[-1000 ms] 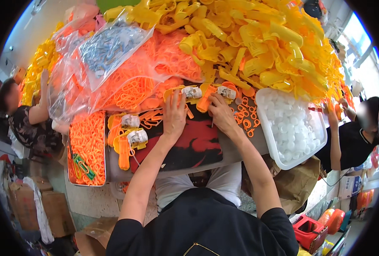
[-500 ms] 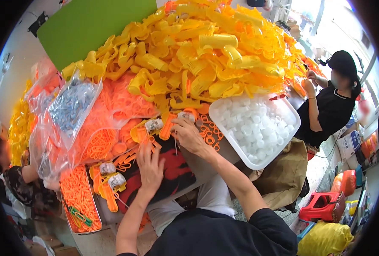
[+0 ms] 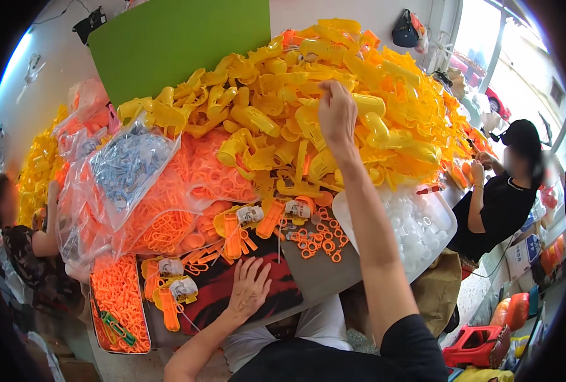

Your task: Assembling plastic toy guns by attaching components and applying labels at a factory workbench.

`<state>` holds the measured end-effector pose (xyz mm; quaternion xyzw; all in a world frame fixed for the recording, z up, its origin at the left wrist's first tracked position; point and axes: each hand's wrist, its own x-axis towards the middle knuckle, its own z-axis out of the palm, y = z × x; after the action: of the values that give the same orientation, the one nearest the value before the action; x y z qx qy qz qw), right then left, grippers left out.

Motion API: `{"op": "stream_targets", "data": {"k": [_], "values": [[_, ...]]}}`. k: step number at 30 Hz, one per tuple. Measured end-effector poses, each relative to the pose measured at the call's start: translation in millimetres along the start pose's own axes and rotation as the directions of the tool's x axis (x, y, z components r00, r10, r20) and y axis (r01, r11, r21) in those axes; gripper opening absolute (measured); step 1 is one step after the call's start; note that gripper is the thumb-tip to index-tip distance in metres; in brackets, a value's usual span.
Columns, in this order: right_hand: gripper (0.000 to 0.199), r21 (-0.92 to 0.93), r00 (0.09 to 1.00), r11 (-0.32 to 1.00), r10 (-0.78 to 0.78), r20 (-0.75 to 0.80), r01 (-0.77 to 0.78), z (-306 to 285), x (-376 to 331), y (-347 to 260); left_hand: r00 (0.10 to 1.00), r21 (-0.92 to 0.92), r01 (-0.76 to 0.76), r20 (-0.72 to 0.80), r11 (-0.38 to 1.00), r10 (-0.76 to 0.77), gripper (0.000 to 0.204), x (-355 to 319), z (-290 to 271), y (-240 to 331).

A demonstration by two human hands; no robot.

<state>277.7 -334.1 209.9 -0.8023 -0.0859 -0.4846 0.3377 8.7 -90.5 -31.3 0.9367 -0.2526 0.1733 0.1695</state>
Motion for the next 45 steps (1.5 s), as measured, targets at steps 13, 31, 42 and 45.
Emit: {"op": "stream_targets", "data": {"k": [13,31,42,45], "values": [[0.019,-0.342,0.802,0.726,-0.545,0.244,0.597,83.6,18.7,49.1,0.999,-0.037,0.038,-0.031,0.999,-0.039,0.045,6.6,4.3,-6.6],[0.020,-0.031,0.733,0.858,-0.418,0.537,0.512,84.4,-23.9,-43.4,0.989,-0.074,-0.008,-0.151,0.997,-0.003,0.040,-2.9,14.1,-13.4],[0.026,0.504,0.327,0.789,-0.401,0.856,-0.352,-78.2,-294.2,-151.8,0.587,-0.988,0.099,0.157,-0.122,-0.794,0.060,-48.9,-45.1,21.8],[0.027,0.460,0.571,0.832,-0.224,0.790,-0.311,-83.4,-321.2,-140.5,0.617,-0.897,0.396,0.103,0.195,-0.780,0.043,-76.7,-29.7,-14.3]]}}
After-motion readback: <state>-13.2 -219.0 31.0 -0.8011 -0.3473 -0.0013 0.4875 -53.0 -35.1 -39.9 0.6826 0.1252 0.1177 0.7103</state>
